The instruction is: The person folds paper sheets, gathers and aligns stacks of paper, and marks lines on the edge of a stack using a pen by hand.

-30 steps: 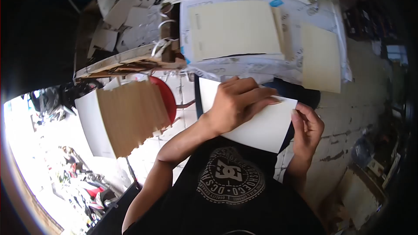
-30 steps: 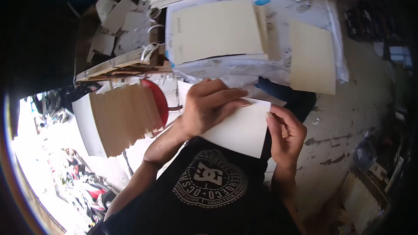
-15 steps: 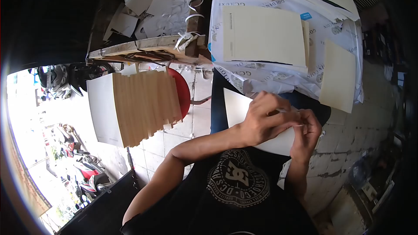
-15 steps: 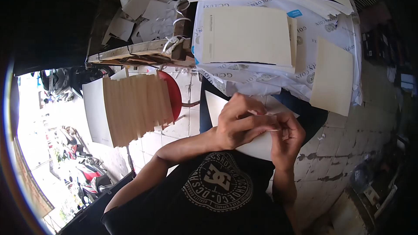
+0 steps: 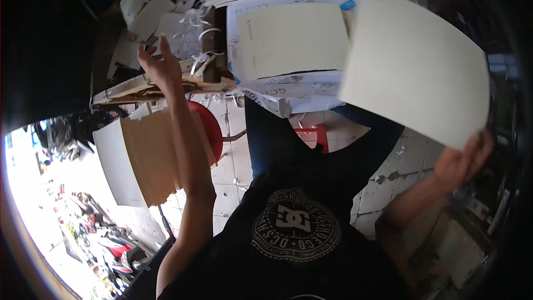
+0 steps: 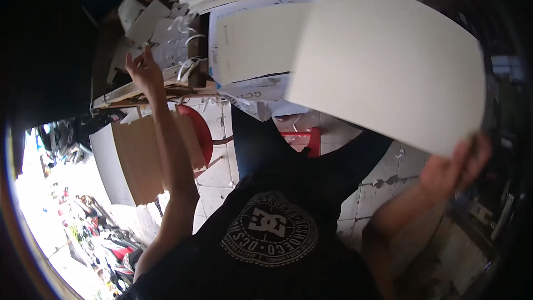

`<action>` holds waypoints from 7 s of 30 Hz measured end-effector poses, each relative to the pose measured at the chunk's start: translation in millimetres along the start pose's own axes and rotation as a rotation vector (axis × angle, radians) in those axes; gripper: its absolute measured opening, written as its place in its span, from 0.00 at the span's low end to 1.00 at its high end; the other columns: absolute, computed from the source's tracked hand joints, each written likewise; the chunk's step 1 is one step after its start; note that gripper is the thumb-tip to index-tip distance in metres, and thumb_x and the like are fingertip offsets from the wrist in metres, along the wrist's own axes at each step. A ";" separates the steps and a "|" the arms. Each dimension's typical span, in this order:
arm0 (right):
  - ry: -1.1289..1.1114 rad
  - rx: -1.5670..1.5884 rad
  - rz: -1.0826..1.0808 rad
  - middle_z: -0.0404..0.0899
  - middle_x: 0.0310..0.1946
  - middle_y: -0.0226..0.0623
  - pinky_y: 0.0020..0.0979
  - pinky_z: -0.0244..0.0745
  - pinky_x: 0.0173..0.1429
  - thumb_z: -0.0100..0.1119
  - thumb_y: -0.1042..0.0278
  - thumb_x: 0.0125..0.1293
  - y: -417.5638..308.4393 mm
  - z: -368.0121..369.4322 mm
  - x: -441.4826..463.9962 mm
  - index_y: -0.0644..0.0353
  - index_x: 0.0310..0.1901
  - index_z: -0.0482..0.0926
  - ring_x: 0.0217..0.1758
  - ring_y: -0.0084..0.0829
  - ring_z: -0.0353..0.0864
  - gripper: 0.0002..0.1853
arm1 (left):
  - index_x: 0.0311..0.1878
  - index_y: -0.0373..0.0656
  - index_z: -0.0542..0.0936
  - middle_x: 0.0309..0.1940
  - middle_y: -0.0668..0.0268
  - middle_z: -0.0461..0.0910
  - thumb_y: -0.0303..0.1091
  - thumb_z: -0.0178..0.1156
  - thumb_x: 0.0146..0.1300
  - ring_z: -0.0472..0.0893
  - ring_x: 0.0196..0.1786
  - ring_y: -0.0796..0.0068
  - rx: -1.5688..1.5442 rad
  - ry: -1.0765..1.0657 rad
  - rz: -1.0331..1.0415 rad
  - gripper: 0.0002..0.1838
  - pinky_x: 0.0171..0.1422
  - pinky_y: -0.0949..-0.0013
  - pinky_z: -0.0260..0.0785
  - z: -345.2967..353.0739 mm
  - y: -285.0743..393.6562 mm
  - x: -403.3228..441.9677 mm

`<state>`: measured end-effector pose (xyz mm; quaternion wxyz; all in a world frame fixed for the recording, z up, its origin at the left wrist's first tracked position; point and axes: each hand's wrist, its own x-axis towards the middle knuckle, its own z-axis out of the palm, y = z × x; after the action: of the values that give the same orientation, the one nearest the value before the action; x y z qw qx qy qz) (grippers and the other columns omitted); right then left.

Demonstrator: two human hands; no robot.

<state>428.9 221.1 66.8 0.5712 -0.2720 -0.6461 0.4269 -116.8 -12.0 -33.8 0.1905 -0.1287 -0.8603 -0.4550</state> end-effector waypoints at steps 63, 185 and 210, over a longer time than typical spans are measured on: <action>-0.710 -0.658 0.093 0.73 0.36 0.36 0.43 0.66 0.49 0.65 0.40 0.61 146.2 165.2 17.4 0.58 0.26 0.78 0.48 0.38 0.75 0.25 | 0.32 0.32 0.85 0.20 0.69 0.80 0.38 0.67 0.64 0.73 0.24 0.87 -0.209 -0.696 -0.031 0.15 0.29 0.78 0.63 0.9 79.9 -111.6; -0.261 0.065 0.553 0.72 0.23 0.22 0.17 0.60 0.27 0.56 0.75 0.71 6.2 105.3 -94.4 0.68 0.48 0.78 0.26 0.09 0.64 0.08 | 0.50 0.39 0.81 0.39 0.59 0.81 0.25 0.70 0.54 0.81 0.34 0.63 -0.529 -0.954 0.613 0.18 0.38 0.61 0.71 -31.4 205.3 -234.0; -0.184 0.133 -0.147 0.74 0.54 0.45 0.39 0.71 0.48 0.65 0.47 0.63 -21.5 -64.1 -9.4 0.63 0.59 0.72 0.57 0.41 0.72 0.31 | 0.45 0.36 0.81 0.38 0.58 0.84 0.31 0.66 0.62 0.81 0.33 0.66 0.253 0.206 0.542 0.12 0.41 0.67 0.73 10.1 -13.7 -10.4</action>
<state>495.9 218.2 79.5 0.5561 -0.1454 -0.6842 0.4488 -115.0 -11.7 -53.7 0.4056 -0.2820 -0.8205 -0.2878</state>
